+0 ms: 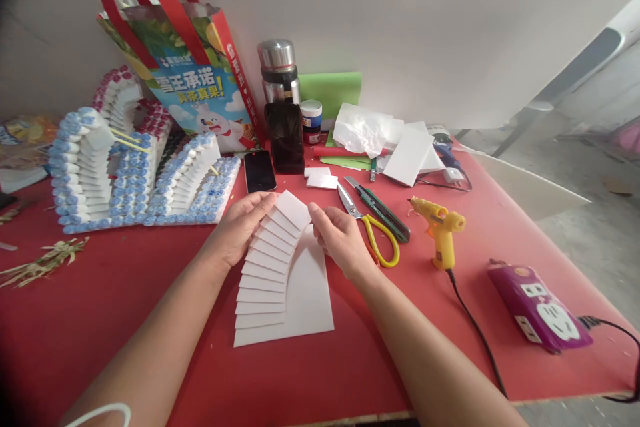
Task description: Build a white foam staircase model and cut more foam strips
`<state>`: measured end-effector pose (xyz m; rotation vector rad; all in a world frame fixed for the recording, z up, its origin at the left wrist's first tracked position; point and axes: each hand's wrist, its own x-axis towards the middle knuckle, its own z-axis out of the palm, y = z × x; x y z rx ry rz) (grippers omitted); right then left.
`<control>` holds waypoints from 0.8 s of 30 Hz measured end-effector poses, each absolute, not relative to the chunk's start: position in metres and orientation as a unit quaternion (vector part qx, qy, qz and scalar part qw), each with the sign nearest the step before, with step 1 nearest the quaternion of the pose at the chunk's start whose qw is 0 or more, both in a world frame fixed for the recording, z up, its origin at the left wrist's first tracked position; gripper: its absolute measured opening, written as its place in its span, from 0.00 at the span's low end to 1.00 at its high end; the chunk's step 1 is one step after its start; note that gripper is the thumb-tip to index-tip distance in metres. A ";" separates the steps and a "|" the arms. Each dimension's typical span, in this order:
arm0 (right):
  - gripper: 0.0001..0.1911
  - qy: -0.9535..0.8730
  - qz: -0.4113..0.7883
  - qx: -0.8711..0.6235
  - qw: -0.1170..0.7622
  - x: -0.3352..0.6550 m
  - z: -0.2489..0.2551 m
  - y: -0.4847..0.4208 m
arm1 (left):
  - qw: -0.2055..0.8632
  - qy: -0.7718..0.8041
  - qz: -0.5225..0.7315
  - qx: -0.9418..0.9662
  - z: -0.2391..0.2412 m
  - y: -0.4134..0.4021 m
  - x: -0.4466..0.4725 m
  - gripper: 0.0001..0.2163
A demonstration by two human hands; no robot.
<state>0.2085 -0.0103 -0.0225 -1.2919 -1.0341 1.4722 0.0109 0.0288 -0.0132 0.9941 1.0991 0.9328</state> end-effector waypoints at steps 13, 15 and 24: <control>0.15 -0.612 0.322 -0.558 0.458 0.228 -0.041 0.004 | 0.261 0.640 0.235 0.684 0.011 -0.010 -0.004 0.49; 0.19 -0.660 0.280 -0.568 0.406 0.228 -0.042 0.005 | 0.188 0.648 0.205 0.709 0.008 -0.038 -0.003 0.53; 0.20 -0.806 0.155 -0.530 0.212 0.220 -0.041 0.002 | 0.037 0.679 0.199 0.706 -0.034 -0.102 0.041 0.55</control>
